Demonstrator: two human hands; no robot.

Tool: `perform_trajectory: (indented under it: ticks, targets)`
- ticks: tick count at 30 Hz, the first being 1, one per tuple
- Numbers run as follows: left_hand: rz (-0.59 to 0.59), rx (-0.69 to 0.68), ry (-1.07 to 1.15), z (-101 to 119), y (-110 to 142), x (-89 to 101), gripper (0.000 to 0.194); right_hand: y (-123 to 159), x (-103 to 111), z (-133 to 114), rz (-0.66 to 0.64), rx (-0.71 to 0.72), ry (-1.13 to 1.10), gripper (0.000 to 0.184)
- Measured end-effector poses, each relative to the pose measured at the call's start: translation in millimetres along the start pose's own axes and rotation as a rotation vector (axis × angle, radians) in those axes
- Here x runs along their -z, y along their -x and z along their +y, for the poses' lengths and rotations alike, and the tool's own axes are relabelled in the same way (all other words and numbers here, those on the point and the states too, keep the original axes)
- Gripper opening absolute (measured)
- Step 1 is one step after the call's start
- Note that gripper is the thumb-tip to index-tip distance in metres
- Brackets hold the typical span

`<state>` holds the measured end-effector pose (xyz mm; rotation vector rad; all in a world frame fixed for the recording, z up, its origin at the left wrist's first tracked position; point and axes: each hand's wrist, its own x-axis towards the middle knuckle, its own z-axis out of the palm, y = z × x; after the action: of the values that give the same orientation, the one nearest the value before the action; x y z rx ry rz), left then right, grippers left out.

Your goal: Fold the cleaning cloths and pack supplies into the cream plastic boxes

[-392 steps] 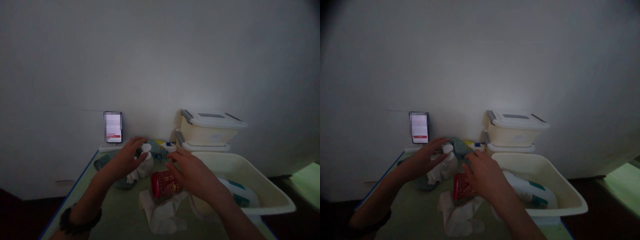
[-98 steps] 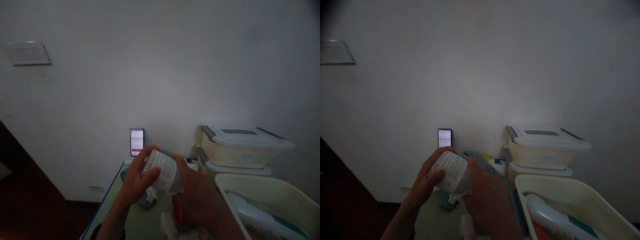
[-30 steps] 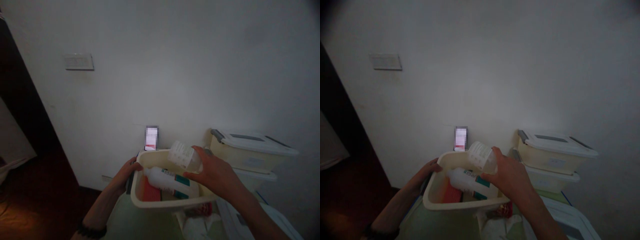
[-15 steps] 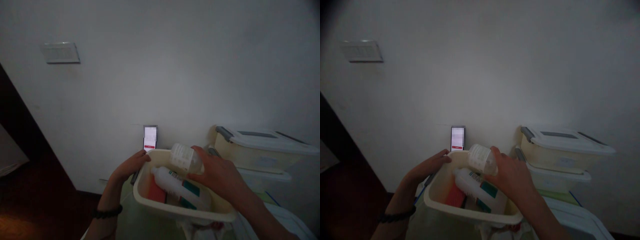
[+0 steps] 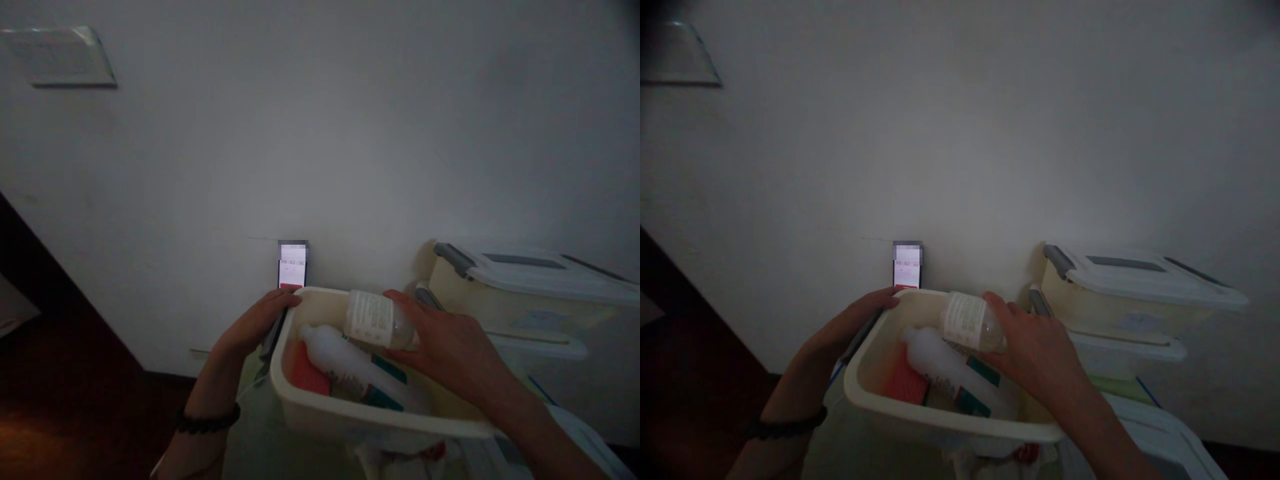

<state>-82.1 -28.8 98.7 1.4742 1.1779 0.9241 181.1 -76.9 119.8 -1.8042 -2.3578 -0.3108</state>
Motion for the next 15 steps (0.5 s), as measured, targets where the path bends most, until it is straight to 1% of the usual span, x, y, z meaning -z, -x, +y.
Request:
perform_trajectory:
  ticks: [4, 7, 9, 11, 15]
  targets:
    - [0.060, 0.025, 0.050, -3, -1, -3.0, 0.042, 0, 10, 3, 0.018, -0.034, -0.077, 0.064]
    - [0.051, 0.032, 0.043, 0, 3, -3.8, 0.041, 4, 23, -4, 0.003, -0.068, -0.177, 0.071]
    - [0.035, 0.026, 0.039, 4, 5, -4.9, 0.039, 10, 29, -14, -0.039, -0.049, -0.257, 0.076]
    - [0.024, 0.009, 0.022, 7, 8, -6.3, 0.037, 17, 31, -25, -0.091, 0.003, -0.355, 0.080]
    - [-0.013, -0.036, -0.013, 8, 9, -8.8, 0.034, 26, 25, -41, -0.289, 0.083, -0.534, 0.084]
